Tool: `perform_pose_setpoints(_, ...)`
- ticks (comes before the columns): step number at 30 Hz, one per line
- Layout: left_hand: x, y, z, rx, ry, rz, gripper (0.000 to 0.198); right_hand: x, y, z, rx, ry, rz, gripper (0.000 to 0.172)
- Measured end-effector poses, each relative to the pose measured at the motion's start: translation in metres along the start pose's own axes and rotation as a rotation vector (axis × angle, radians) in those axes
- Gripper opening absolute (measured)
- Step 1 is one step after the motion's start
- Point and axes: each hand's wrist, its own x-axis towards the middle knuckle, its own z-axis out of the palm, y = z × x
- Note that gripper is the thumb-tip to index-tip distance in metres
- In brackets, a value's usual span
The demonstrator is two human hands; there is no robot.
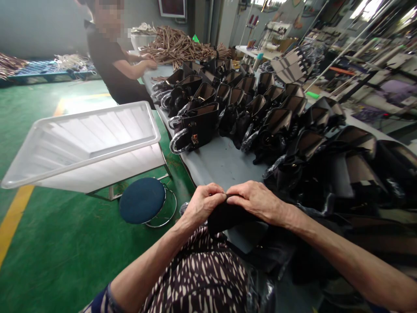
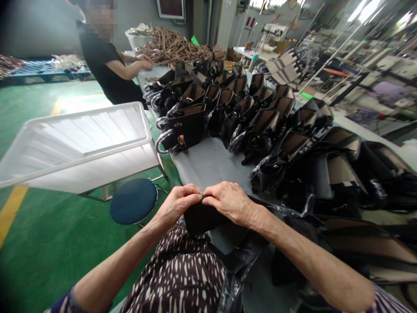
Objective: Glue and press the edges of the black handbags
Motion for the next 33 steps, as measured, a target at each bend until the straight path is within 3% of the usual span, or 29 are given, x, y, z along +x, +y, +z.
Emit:
perform_pose_setpoints(7, -0.01, 0.005, -0.007, 0.017, -0.043, 0.039, 0.027, 0.0, -0.004, -0.001, 0.045, -0.004, -0.012, 0.026)
perform_pose_setpoints(13, -0.028, 0.001, -0.024, 0.071, 0.11, 0.011, 0.031, -0.002, -0.006, -0.002, 0.06, -0.008, -0.026, 0.029)
perform_pose_setpoints(21, -0.036, 0.001, -0.011, 0.235, 0.135, 0.006, 0.025, -0.002, -0.007, -0.001, 0.05, -0.008, -0.014, 0.029)
perform_pose_setpoints(27, -0.027, 0.006, -0.015, 0.031, -0.023, -0.142, 0.021, -0.003, -0.008, 0.0, 0.04, -0.007, -0.017, 0.028)
perform_pose_setpoints(33, -0.019, 0.001, -0.02, -0.004, -0.034, -0.203, 0.016, -0.004, -0.01, 0.002, 0.032, 0.008, -0.021, 0.029)
